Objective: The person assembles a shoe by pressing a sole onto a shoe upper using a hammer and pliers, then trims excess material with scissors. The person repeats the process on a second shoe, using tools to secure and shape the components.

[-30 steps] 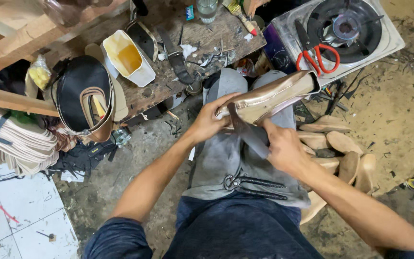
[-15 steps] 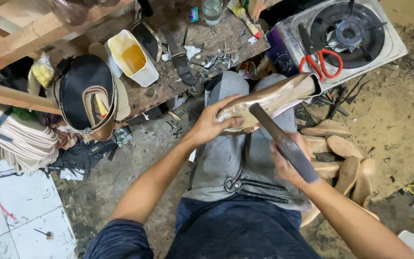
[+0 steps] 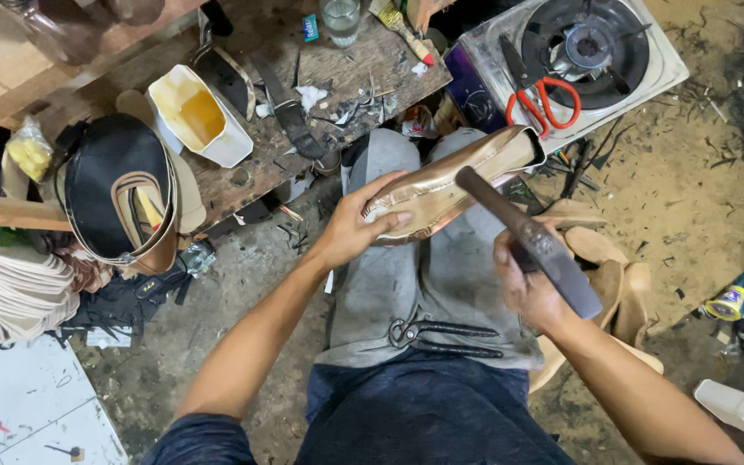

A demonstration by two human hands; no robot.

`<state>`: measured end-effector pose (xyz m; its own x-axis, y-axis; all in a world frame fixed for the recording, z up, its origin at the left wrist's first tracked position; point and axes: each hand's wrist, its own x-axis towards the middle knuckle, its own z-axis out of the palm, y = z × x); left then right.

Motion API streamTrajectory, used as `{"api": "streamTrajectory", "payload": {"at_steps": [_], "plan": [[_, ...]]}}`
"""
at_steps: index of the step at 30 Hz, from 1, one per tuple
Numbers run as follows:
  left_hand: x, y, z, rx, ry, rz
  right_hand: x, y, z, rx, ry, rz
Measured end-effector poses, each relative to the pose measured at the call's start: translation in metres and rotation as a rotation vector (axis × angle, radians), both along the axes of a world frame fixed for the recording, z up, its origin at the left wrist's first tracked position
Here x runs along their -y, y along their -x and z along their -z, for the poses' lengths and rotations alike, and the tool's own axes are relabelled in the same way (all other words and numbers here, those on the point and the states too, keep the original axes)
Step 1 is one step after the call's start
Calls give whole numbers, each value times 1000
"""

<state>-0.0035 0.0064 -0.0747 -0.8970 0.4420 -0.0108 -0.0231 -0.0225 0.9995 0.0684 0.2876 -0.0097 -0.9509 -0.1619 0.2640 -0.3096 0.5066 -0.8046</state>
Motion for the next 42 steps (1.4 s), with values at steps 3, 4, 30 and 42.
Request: {"api": "streamTrajectory", "payload": {"at_steps": [3, 4, 30, 42], "plan": [[0, 1, -3, -1, 89, -28, -9, 8, -3, 93, -151, 101], [-1, 1, -4, -3, 69, -14, -12, 10, -6, 72, -151, 138], [-4, 3, 1, 75, 18, 0, 29, 10, 6, -62, -322, -183], [14, 12, -29, -643, 583, -166, 31, -26, 9, 14, -141, -238]]}}
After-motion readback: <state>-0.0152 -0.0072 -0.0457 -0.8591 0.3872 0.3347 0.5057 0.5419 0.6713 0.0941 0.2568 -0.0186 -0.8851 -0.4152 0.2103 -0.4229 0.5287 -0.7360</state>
